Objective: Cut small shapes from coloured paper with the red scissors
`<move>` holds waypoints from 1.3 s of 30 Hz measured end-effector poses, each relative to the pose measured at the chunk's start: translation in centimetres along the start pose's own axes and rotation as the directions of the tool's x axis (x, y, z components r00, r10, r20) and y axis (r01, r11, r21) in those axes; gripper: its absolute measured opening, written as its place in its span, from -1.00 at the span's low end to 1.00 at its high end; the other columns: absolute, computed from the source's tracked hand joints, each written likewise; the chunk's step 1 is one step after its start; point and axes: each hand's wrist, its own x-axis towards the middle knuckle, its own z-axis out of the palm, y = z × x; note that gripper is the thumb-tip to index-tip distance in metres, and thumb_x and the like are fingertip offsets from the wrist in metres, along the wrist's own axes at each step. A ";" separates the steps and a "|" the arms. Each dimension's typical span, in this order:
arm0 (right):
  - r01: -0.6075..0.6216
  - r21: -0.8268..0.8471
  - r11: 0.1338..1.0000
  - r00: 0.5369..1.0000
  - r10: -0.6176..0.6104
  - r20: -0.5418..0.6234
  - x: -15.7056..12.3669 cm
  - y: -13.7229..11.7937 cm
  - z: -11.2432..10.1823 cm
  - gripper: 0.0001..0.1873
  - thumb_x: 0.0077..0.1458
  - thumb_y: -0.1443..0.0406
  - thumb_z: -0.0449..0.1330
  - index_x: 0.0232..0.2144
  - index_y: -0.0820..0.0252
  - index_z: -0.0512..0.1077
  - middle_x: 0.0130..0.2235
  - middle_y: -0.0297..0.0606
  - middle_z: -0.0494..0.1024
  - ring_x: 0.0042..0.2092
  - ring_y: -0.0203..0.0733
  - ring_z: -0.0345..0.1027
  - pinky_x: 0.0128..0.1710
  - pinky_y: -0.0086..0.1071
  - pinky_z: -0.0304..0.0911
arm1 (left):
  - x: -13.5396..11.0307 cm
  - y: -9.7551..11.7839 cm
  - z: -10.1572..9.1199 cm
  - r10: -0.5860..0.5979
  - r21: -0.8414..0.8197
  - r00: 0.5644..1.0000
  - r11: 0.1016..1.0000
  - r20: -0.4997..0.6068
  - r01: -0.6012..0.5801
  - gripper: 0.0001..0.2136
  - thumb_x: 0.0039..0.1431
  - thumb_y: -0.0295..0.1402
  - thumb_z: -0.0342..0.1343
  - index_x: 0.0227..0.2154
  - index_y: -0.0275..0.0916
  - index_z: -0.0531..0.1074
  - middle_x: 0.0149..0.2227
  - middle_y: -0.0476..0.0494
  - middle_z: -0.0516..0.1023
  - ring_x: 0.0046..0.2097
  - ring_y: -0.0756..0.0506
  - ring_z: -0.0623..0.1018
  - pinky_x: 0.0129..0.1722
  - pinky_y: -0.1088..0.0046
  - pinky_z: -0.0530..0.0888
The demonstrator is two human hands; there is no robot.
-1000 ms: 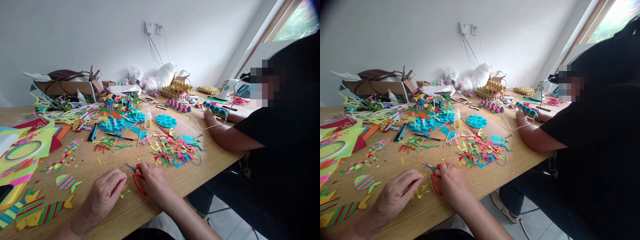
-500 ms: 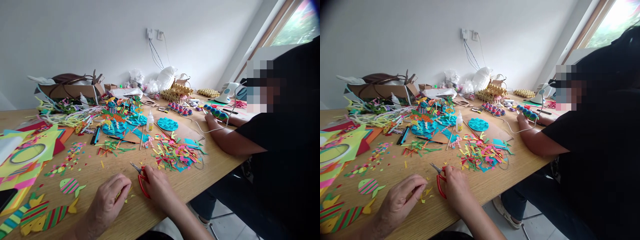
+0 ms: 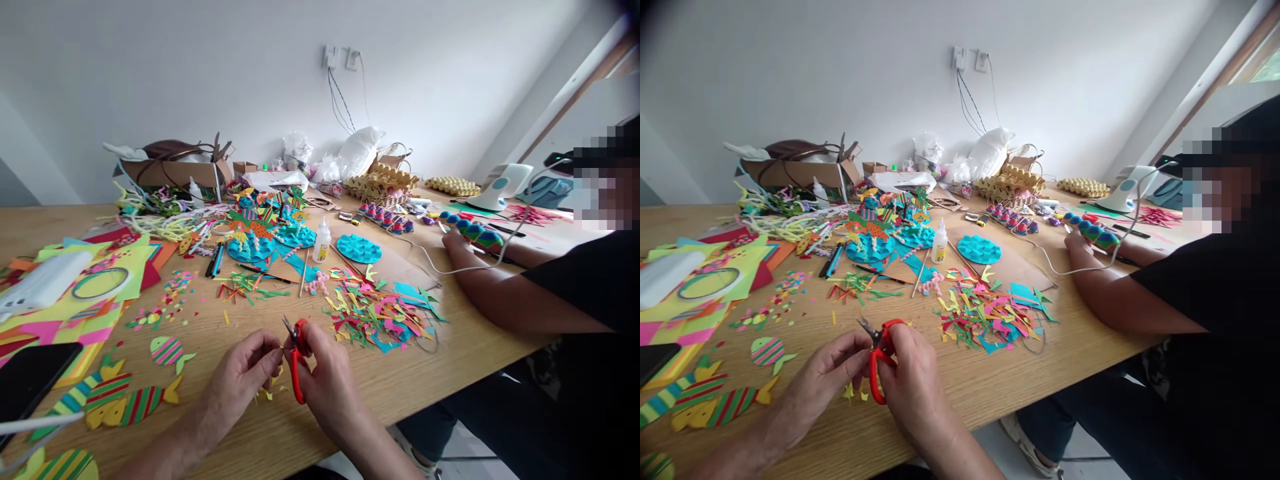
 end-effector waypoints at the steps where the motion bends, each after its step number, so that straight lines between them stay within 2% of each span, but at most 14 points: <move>1: 0.039 -0.015 0.999 0.999 -0.039 -0.020 0.0 0.0 0.2 -0.87 -0.14 0.47 -0.01 -0.51 0.15 0.20 -0.52 -0.33 0.37 -0.49 -0.28 0.21 -0.50 -0.50 0.07 | 0.0 0.0 -0.1 0.001 -0.004 1.000 1.000 -0.010 -0.001 -0.78 0.06 -0.20 0.09 -0.51 -0.26 0.39 -0.58 0.07 0.34 -0.53 0.03 0.34 -0.55 0.58 0.32; 4: 0.115 -0.051 0.992 0.991 -0.118 -0.069 0.0 -0.2 0.5 -0.83 -0.18 0.50 -0.04 -0.51 0.15 0.18 -0.52 -0.33 0.36 -0.49 -0.28 0.20 -0.51 -0.51 0.07 | 0.0 0.0 -0.3 0.006 -0.005 1.000 1.000 -0.018 -0.006 -0.78 0.06 -0.20 0.09 -0.50 -0.26 0.41 -0.56 0.05 0.36 -0.52 0.03 0.35 -0.53 0.56 0.33; 8: 0.140 -0.042 0.989 0.986 -0.143 -0.087 0.2 -0.3 0.4 -0.81 -0.21 0.51 -0.05 -0.51 0.14 0.18 -0.52 -0.33 0.36 -0.49 -0.27 0.20 -0.52 -0.50 0.08 | 0.0 0.1 -0.3 0.006 -0.002 1.000 1.000 -0.023 -0.006 -0.79 0.06 -0.20 0.09 -0.49 -0.26 0.42 -0.55 0.03 0.38 -0.51 0.01 0.36 -0.53 0.55 0.33; 10: 0.100 -0.001 0.995 0.993 -0.100 -0.064 0.3 -0.3 0.4 -0.83 -0.18 0.50 -0.04 -0.52 0.14 0.19 -0.53 -0.33 0.37 -0.50 -0.27 0.21 -0.52 -0.50 0.10 | 0.0 0.2 -0.2 0.001 -0.004 0.999 1.000 -0.032 -0.001 -0.79 0.05 -0.21 0.09 -0.51 -0.26 0.40 -0.57 0.05 0.36 -0.53 0.02 0.34 -0.55 0.56 0.32; 12: 0.008 0.054 0.999 1.000 -0.007 -0.013 0.3 -0.2 0.4 -0.85 -0.15 0.48 -0.01 -0.54 0.13 0.19 -0.54 -0.33 0.38 -0.51 -0.28 0.22 -0.51 -0.50 0.12 | 0.0 0.2 -0.1 -0.010 -0.003 0.999 1.000 -0.045 0.010 -0.81 0.05 -0.23 0.08 -0.52 -0.26 0.39 -0.57 0.05 0.36 -0.53 0.03 0.34 -0.55 0.56 0.31; 14: -0.088 0.100 0.991 0.996 0.084 0.037 0.4 -0.2 0.4 -0.85 -0.14 0.47 0.02 -0.56 0.13 0.18 -0.54 -0.35 0.39 -0.51 -0.29 0.23 -0.50 -0.50 0.13 | 0.0 0.3 0.0 -0.018 0.003 0.998 1.000 -0.057 0.018 -0.83 0.05 -0.25 0.07 -0.51 -0.25 0.38 -0.56 0.05 0.37 -0.52 0.02 0.34 -0.54 0.55 0.31; 17: -0.154 0.161 0.975 0.988 0.147 0.052 0.6 -0.1 0.4 -0.86 -0.12 0.45 0.06 -0.57 0.14 0.19 -0.53 -0.35 0.40 -0.49 -0.29 0.25 -0.49 -0.50 0.15 | 0.0 0.3 0.0 -0.008 0.024 0.997 1.000 -0.078 0.010 -0.85 0.04 -0.28 0.06 -0.51 -0.25 0.38 -0.58 0.06 0.36 -0.54 0.03 0.34 -0.55 0.56 0.30; 23: -0.300 0.350 0.887 0.954 0.272 0.128 0.8 -0.1 0.5 -0.95 -0.09 0.37 0.12 -0.50 0.17 0.28 -0.51 -0.38 0.38 -0.48 -0.31 0.23 -0.47 -0.49 0.17 | 0.2 0.2 -0.6 0.133 0.239 0.985 0.966 -0.113 -0.103 -0.84 0.07 -0.36 -0.01 -0.58 -0.22 0.33 -0.62 0.09 0.27 -0.55 0.02 0.32 -0.54 0.55 0.30; 27: -0.330 0.339 0.881 0.942 0.287 0.171 1.0 -0.2 0.6 -0.95 -0.10 0.36 0.11 -0.52 0.18 0.26 -0.52 -0.38 0.35 -0.49 -0.31 0.19 -0.48 -0.47 0.14 | 0.1 0.2 -0.7 0.224 0.429 0.970 0.889 -0.099 -0.162 -0.83 0.09 -0.37 -0.03 -0.59 -0.19 0.30 -0.60 0.07 0.29 -0.52 -0.01 0.32 -0.52 0.54 0.29; 31: -0.315 0.316 0.895 0.947 0.273 0.169 1.0 -0.3 0.5 -0.94 -0.09 0.35 0.09 -0.54 0.18 0.23 -0.54 -0.41 0.30 -0.50 -0.32 0.16 -0.50 -0.47 0.11 | -0.1 0.5 -0.6 0.255 0.518 0.965 0.835 -0.064 -0.186 -0.83 0.10 -0.38 -0.05 -0.58 -0.19 0.30 -0.58 0.05 0.32 -0.51 -0.03 0.36 -0.49 0.52 0.29; 35: -0.335 0.375 0.864 0.942 0.306 0.136 1.1 -0.4 0.4 -0.92 -0.10 0.35 0.11 -0.54 0.17 0.23 -0.55 -0.43 0.29 -0.50 -0.34 0.16 -0.49 -0.49 0.13 | -0.1 0.8 -0.7 0.193 0.456 0.981 0.874 -0.015 -0.165 -0.87 0.12 -0.34 -0.07 -0.50 -0.19 0.30 -0.54 0.04 0.33 -0.47 -0.04 0.37 -0.47 0.51 0.30; 39: -0.337 0.534 0.776 0.939 0.320 0.127 1.0 -0.6 0.7 -0.89 -0.10 0.30 0.16 -0.50 0.17 0.26 -0.51 -0.39 0.33 -0.47 -0.31 0.20 -0.46 -0.47 0.17 | -0.1 0.9 -0.8 0.142 0.338 0.989 0.929 0.047 -0.150 -0.86 0.13 -0.33 -0.07 -0.49 -0.20 0.30 -0.55 0.06 0.29 -0.48 -0.01 0.32 -0.50 0.54 0.30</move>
